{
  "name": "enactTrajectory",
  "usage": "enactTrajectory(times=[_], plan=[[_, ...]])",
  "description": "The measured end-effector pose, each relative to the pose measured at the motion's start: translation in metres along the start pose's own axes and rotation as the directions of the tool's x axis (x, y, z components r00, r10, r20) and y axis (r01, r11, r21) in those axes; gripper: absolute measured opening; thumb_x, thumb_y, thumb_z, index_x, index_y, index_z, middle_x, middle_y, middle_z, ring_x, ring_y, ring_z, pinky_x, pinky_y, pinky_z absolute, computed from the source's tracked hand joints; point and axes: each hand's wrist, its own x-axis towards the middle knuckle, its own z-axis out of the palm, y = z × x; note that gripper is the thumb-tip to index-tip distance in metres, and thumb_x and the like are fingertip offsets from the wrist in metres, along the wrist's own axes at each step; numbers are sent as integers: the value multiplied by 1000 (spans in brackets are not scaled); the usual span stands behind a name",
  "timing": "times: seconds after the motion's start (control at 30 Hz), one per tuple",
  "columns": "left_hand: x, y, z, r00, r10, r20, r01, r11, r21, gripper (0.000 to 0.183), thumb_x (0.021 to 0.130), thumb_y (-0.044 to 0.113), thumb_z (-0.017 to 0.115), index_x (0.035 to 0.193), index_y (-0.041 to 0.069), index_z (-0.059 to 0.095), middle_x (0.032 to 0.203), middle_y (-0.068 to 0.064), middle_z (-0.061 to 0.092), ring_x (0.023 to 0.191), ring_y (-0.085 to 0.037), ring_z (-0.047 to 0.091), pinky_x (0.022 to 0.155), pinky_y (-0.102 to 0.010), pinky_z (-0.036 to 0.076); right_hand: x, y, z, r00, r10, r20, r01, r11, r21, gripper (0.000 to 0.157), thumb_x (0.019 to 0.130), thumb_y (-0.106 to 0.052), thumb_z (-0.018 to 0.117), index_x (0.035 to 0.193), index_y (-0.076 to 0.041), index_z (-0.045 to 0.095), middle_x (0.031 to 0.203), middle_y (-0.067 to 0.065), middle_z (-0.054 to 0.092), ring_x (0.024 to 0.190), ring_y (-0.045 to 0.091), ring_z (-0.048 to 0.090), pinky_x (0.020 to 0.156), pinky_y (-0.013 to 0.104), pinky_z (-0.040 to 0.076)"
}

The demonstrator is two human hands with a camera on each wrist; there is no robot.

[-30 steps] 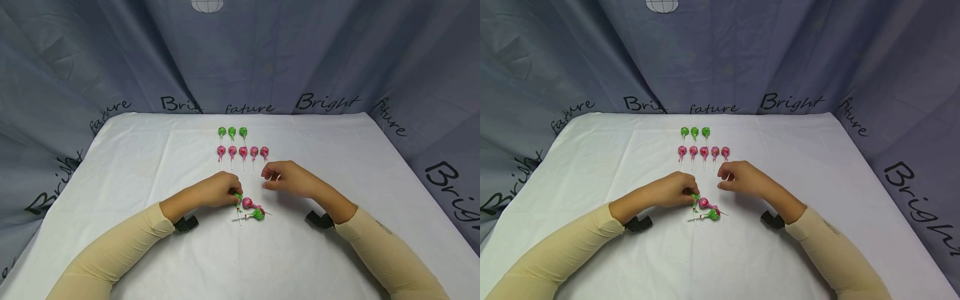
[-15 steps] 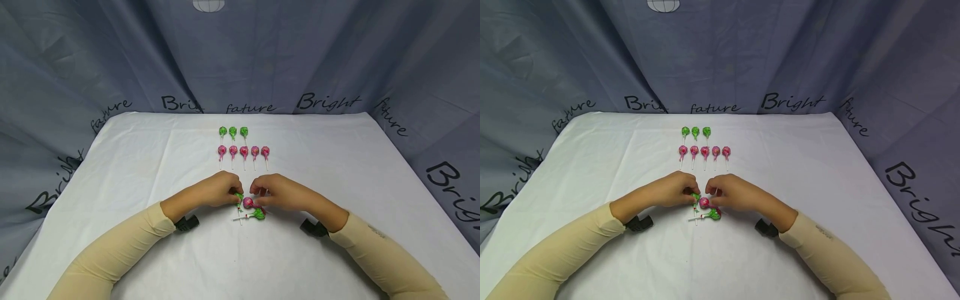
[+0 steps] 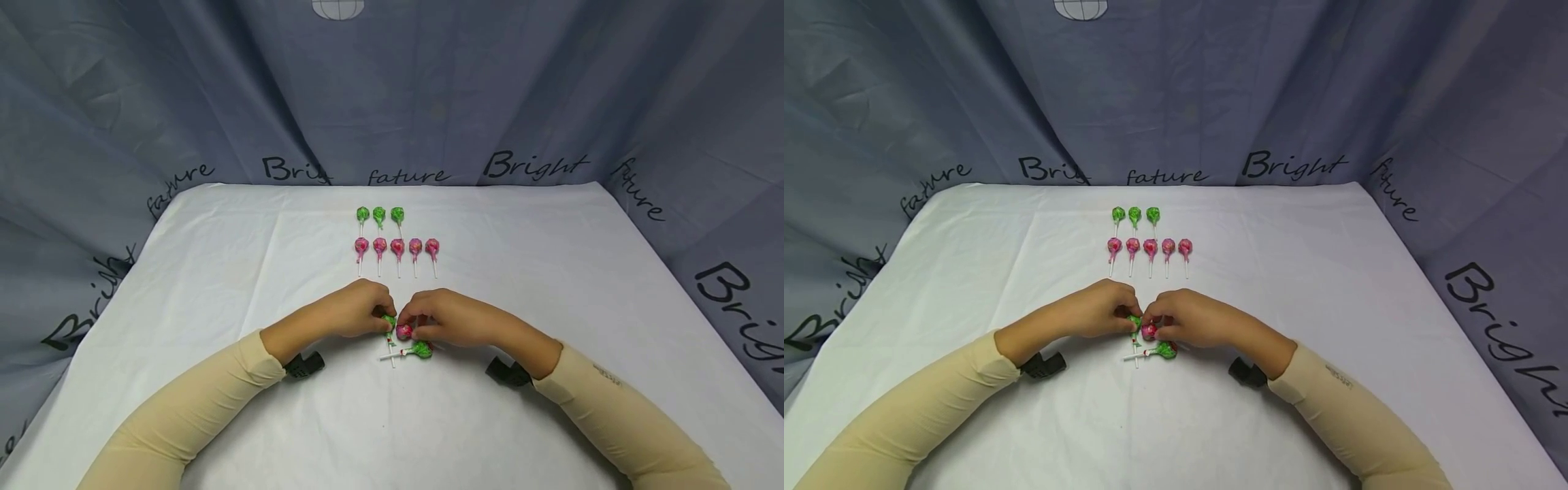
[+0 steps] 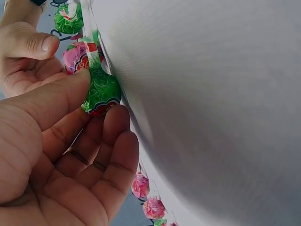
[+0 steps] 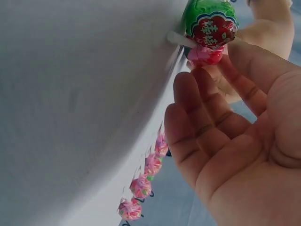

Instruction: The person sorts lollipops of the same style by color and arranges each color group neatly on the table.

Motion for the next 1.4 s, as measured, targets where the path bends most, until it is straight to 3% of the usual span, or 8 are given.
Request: enactTrajectory(times=[0.4, 0.67, 0.83, 0.97, 1.23, 1.4], plan=[[0, 0, 1, 1000, 2, -6, -2, 1000, 4, 9, 86, 10, 77, 94, 7, 76, 84, 6, 62, 75, -5, 54, 69, -22, 47, 5, 0, 4, 999, 44, -25, -45, 998, -51, 9, 92, -14, 72, 98, -16, 66, 91, -12, 60, 84, 7, 58, 78, 28, 50], [0, 0, 2, 1000, -11, -8, 10, 1000, -12, 8, 86, 9, 77, 93, 7, 75, 83, 5, 62, 74, -5, 55, 69, -21, 47, 2, 1, 2, 996, 49, -78, -55, 995, -82, 16, 90, -11, 74, 83, -19, 61, 79, -11, 54, 75, 10, 51, 66, 25, 45], [0, 0, 2, 1000, -19, -8, 19, 1000, -3, 8, 86, 10, 77, 93, 7, 75, 84, 5, 62, 75, -6, 56, 69, -22, 48, 2, 4, 3, 997, 48, -67, -53, 997, -63, 10, 90, -9, 73, 95, -14, 66, 87, -7, 58, 81, 12, 54, 72, 26, 47], [0, 0, 3, 1000, -22, -8, 22, 1000, -3, 9, 86, 10, 78, 94, 7, 75, 84, 5, 62, 75, -5, 56, 69, -22, 48, 2, 5, 3, 998, 50, -43, -54, 995, -88, 15, 90, -9, 73, 104, -12, 69, 95, -6, 60, 86, 11, 53, 78, 27, 48], [-1, 1, 1, 1000, -16, -9, 16, 1000, -16, 8, 86, 9, 77, 94, 6, 75, 84, 5, 62, 75, -5, 55, 69, -22, 48, 1, 5, 2, 993, 89, -77, -97, 991, -96, 10, 89, -12, 75, 95, -14, 67, 89, -6, 56, 83, 13, 52, 73, 27, 47], [-1, 3, 0, 1000, -3, -11, 3, 1000, -8, 8, 86, 8, 77, 93, 6, 75, 83, 5, 62, 74, -5, 54, 69, -21, 47, 1, 6, 2, 994, 76, -78, -82, 994, -78, 10, 90, -12, 74, 94, -15, 66, 88, -5, 56, 82, 14, 52, 72, 27, 46]])
